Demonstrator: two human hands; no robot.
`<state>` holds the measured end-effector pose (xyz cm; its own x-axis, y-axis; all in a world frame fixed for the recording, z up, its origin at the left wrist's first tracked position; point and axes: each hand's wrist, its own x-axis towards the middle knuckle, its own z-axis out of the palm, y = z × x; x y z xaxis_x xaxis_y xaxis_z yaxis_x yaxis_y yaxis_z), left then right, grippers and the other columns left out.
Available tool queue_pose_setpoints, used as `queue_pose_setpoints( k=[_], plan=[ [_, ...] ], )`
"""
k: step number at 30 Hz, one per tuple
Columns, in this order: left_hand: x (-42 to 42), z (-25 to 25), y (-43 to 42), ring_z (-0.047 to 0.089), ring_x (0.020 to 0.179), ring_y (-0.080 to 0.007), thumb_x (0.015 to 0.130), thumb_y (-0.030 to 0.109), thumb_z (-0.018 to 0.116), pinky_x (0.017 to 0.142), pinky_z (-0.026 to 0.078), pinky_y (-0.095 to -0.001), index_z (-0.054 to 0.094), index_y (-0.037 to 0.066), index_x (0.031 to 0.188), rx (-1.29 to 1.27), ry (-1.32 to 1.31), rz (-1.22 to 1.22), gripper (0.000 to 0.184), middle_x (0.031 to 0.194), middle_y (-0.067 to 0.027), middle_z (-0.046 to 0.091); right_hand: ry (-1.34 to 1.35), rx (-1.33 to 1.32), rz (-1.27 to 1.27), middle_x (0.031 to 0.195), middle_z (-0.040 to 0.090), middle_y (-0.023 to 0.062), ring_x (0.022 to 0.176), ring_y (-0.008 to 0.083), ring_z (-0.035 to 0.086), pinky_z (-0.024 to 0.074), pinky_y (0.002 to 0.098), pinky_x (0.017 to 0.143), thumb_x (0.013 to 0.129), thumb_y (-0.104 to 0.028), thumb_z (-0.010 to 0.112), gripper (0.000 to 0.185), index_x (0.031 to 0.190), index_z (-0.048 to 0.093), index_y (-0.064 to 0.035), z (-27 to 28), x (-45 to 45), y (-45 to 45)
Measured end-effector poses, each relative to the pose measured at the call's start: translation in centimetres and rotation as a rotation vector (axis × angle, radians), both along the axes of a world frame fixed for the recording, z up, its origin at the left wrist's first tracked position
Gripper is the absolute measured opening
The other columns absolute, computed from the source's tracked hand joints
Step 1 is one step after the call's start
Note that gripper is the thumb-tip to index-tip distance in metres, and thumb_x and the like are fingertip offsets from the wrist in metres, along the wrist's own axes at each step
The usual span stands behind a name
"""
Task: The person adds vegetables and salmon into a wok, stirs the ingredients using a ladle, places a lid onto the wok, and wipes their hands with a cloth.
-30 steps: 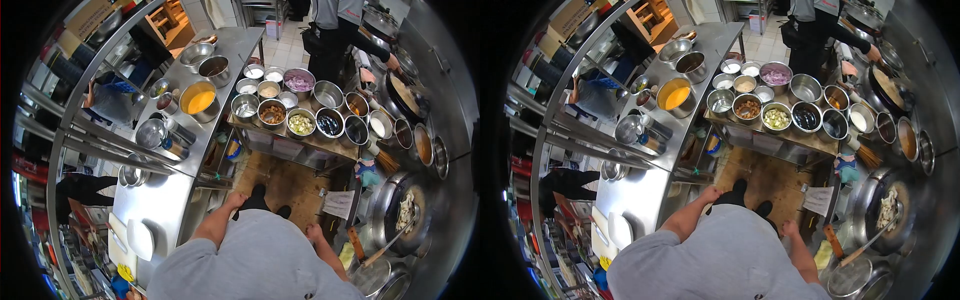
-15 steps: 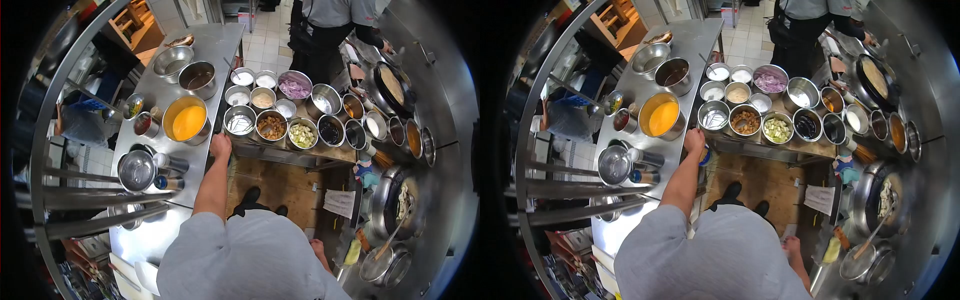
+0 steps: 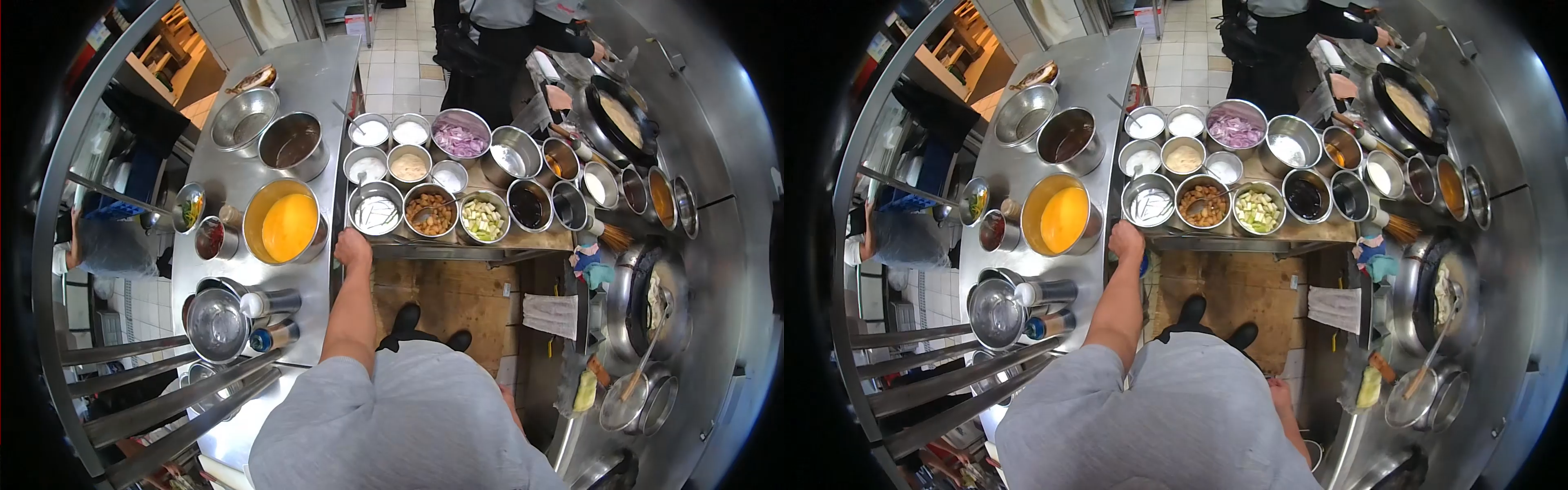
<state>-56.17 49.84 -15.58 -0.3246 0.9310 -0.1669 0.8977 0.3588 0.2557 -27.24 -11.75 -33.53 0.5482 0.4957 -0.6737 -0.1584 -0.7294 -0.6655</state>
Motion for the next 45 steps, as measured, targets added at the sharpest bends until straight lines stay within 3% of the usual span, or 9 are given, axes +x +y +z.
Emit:
queue_pose_setpoints(
  k=[6,16,21,24,30,37,39,42,45],
  plan=[
    [-0.7,-1.0,0.7,0.069,0.099,-0.0403,0.096,0.021,0.046,0.083,0.055,-0.0494,0.072,0.000,0.100,-0.031,-0.060,-0.054,0.033,0.106,-0.0212,0.071,-0.233,-0.289,0.291,0.086,0.072,0.0120,0.085,0.0204,0.066,0.0520,0.0364,0.080,0.093,-0.017,0.059,0.022,0.092,0.071,0.0008,15.9,-0.5,7.7],
    [1.4,6.8,-6.9,0.064,0.085,-0.0367,0.091,0.023,0.059,0.076,0.051,-0.0496,0.064,0.006,0.096,0.550,-0.392,-0.207,0.018,0.093,-0.0174,0.065,-0.164,-0.304,0.129,0.091,0.070,0.0120,0.086,0.0211,0.066,0.0526,0.0357,0.077,0.094,-0.015,0.057,0.020,0.100,0.069,-0.0012,17.9,0.8,8.6],
    [1.7,9.0,1.1,0.067,0.093,-0.0387,0.091,0.016,0.058,0.079,0.053,-0.0495,0.071,0.005,0.094,0.138,-0.153,-0.594,0.017,0.103,-0.0188,0.069,-0.065,-0.299,0.079,0.083,0.066,0.0106,0.075,0.0189,0.066,0.0545,0.0358,0.060,0.095,-0.014,0.056,0.017,0.102,0.067,-0.0028,17.4,1.8,7.6],
    [3.0,4.6,6.1,0.067,0.103,-0.0388,0.089,0.010,0.055,0.086,0.054,-0.0482,0.073,0.002,0.099,-0.180,-0.009,-0.627,0.022,0.112,-0.0211,0.069,-0.046,-0.344,0.047,0.079,0.065,0.0099,0.063,0.0183,0.064,0.0551,0.0360,0.051,0.095,-0.013,0.055,0.017,0.105,0.065,-0.0026,18.7,1.9,8.5],
    [4.0,2.6,7.7,0.065,0.112,-0.0382,0.090,0.008,0.051,0.094,0.053,-0.0472,0.072,0.001,0.108,-0.203,-0.011,-0.589,0.029,0.120,-0.0238,0.066,0.026,-0.263,-0.157,0.072,0.064,0.0085,0.054,0.0181,0.062,0.0538,0.0346,0.047,0.093,-0.011,0.054,0.020,0.109,0.063,-0.0029,16.9,1.1,6.5],
    [3.8,-0.2,8.4,0.066,0.107,-0.0405,0.083,0.008,0.058,0.091,0.054,-0.0485,0.072,-0.001,0.104,-0.152,0.139,-0.824,0.026,0.111,-0.0268,0.067,-0.335,-0.168,0.157,0.064,0.061,0.0057,0.052,0.0149,0.056,0.0447,0.0333,0.047,0.089,-0.019,0.054,0.022,0.076,0.067,-0.0066,14.4,-2.2,0.9],
    [4.2,1.4,7.7,0.066,0.103,-0.0422,0.083,0.007,0.058,0.090,0.054,-0.0491,0.072,-0.002,0.100,-0.141,0.146,-0.847,0.025,0.107,-0.0292,0.067,-0.078,-0.156,0.104,0.066,0.063,0.0058,0.057,0.0157,0.062,0.0495,0.0334,0.050,0.094,-0.027,0.052,0.028,0.081,0.065,-0.0066,11.5,-2.2,-1.8],
    [5.1,2.7,7.1,0.067,0.101,-0.0429,0.083,0.005,0.057,0.088,0.054,-0.0496,0.072,-0.004,0.097,-0.079,0.135,-0.788,0.022,0.105,-0.0312,0.067,-0.105,-0.424,0.016,0.069,0.063,0.0068,0.059,0.0167,0.064,0.0528,0.0327,0.049,0.098,-0.024,0.053,0.024,0.092,0.065,-0.0041,19.3,-3.3,4.5],
    [5.0,2.0,7.3,0.067,0.100,-0.0435,0.084,0.002,0.057,0.087,0.054,-0.0508,0.072,-0.002,0.097,-0.052,0.121,-0.856,0.021,0.103,-0.0297,0.068,-0.019,-0.397,-0.123,0.072,0.064,0.0078,0.059,0.0168,0.064,0.0543,0.0325,0.048,0.098,-0.020,0.055,0.020,0.099,0.065,-0.0024,18.5,-3.2,4.3]
  ],
)
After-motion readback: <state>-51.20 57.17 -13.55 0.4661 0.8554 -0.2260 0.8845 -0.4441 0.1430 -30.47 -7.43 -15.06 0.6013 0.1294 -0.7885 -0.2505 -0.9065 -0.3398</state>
